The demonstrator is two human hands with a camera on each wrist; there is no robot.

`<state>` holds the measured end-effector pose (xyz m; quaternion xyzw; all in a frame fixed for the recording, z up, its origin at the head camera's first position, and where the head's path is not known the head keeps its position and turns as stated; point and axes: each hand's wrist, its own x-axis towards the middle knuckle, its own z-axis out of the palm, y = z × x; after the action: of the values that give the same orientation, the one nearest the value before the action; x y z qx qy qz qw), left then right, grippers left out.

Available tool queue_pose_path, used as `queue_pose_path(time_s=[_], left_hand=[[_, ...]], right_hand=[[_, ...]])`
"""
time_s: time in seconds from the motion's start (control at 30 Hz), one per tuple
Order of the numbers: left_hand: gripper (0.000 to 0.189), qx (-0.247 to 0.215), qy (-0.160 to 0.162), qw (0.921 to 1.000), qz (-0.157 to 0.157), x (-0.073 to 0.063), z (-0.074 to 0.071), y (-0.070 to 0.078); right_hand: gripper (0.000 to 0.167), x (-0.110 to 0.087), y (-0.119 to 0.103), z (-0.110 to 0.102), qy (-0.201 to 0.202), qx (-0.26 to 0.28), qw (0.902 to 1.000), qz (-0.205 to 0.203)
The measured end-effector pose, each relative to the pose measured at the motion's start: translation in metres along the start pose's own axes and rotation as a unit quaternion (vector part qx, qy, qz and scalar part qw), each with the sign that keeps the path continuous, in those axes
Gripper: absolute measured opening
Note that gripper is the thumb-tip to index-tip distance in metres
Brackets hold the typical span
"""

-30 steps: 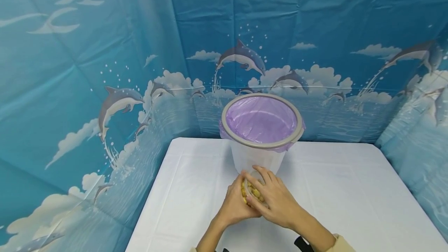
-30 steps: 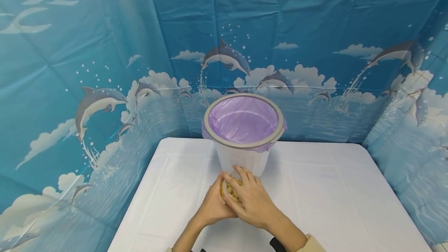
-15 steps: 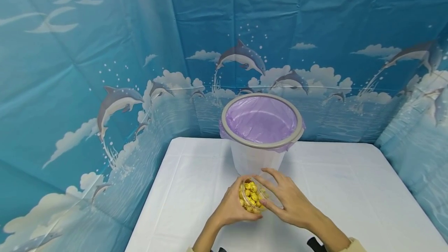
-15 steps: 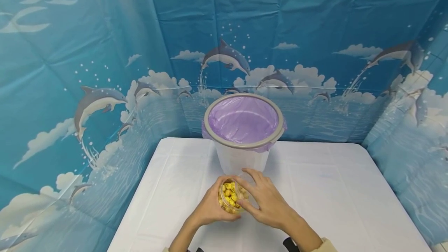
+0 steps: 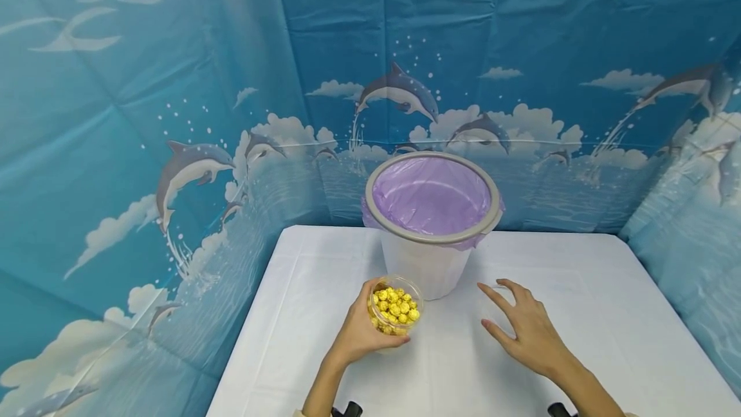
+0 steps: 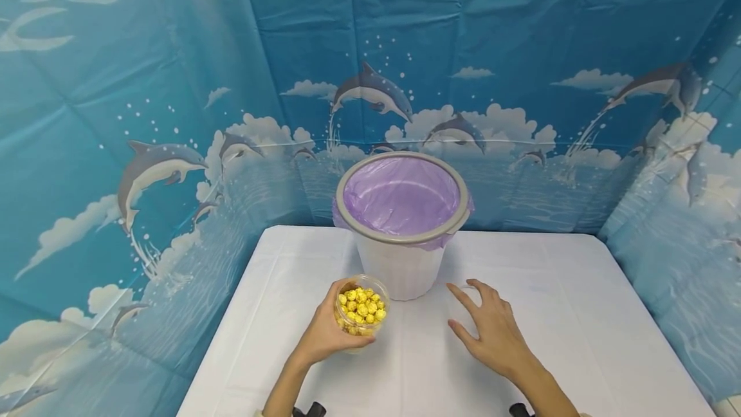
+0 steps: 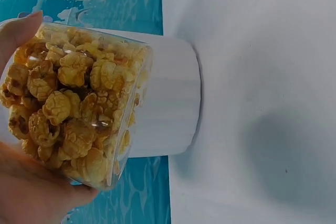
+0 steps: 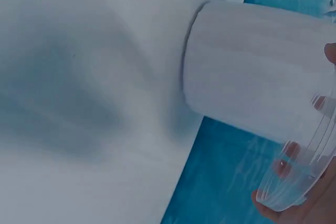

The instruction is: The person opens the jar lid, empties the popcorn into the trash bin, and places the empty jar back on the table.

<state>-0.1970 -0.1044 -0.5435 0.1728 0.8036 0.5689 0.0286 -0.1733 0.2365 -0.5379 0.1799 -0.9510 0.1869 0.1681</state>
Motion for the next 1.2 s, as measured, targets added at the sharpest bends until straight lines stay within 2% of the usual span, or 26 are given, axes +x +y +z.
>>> queue_pose_path(time_s=[0.3, 0.5, 0.67, 0.73, 0.93, 1.2], left_hand=[[0.11, -0.011, 0.011, 0.9998, -0.015, -0.002, -0.007, -0.002], [0.112, -0.013, 0.012, 0.9996, -0.02, -0.003, -0.006, -0.005], [0.111, -0.015, 0.013, 0.9995, -0.024, -0.004, -0.004, -0.007], [0.11, -0.016, 0.013, 0.9995, -0.025, -0.004, -0.004, -0.007], [0.11, -0.018, 0.011, 0.9993, -0.029, -0.005, -0.004, -0.007], [0.11, -0.027, 0.009, 0.999, -0.034, -0.006, -0.004, -0.006]], right_hand=[[0.067, -0.02, 0.057, 0.024, -0.026, -0.048, 0.9929, 0.106], [0.071, -0.034, 0.076, 0.041, -0.053, -0.065, 0.9855, 0.147], [0.076, -0.044, 0.085, 0.053, -0.086, -0.068, 0.9754, 0.191], [0.077, -0.048, 0.088, 0.057, -0.089, -0.069, 0.9741, 0.196], [0.075, -0.058, 0.094, 0.064, -0.067, -0.07, 0.9797, 0.175], [0.073, -0.065, 0.096, 0.068, -0.061, -0.064, 0.9818, 0.168]])
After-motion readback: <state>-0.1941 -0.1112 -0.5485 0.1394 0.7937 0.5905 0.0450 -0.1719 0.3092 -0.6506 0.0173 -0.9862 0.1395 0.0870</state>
